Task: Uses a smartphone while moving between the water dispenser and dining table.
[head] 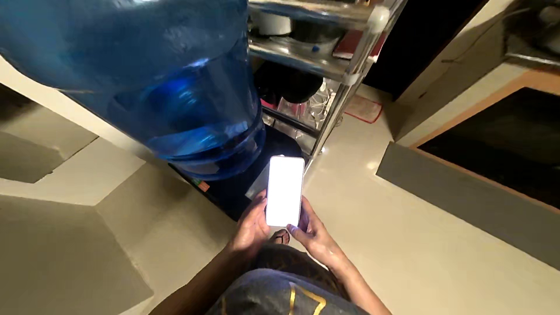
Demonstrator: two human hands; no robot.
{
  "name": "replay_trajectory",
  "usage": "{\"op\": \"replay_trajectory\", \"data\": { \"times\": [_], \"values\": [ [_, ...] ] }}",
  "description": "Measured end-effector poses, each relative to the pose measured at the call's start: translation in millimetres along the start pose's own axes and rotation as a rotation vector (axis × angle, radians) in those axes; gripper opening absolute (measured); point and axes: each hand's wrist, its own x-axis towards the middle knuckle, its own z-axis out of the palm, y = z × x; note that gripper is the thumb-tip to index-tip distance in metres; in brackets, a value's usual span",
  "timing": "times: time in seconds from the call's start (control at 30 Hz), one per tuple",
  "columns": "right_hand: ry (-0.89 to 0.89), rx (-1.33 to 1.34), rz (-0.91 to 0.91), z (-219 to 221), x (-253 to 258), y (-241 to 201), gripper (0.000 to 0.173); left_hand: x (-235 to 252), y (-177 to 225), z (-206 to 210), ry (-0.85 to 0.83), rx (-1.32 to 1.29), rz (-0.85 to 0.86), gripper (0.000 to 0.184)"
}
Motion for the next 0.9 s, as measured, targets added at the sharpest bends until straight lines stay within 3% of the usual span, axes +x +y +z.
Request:
{"op": "replay_trajectory", "data": {
  "times": [0.33, 0.67, 0.77, 0.83, 0.9],
  "values": [
    [-0.009, 0.097, -0.002, 7, -10, 4, 0.090, -6, -4, -8, -0.016, -0.028, -0.033, 0.047],
    [0.122, 0.043, -0.058, 13, -19, 7, 0.086, -8, -7, -11, -0.051, -0.072, -0.076, 0.045],
    [0.274, -0.488, -0.251, 10, -17, 14, 0.094, -7, -9, -14, -0.076, -0.081, -0.073, 0.046],
    [0.383, -0.960, -0.379, 5, -14, 14, 0.089, -6, -10, -14, -0.079, -0.094, -0.075, 0.045],
    [0.429, -1.225, -0.420, 4, -12, 7, 0.081, -5, -12, -13, -0.074, -0.091, -0.077, 0.044]
  ]
}}
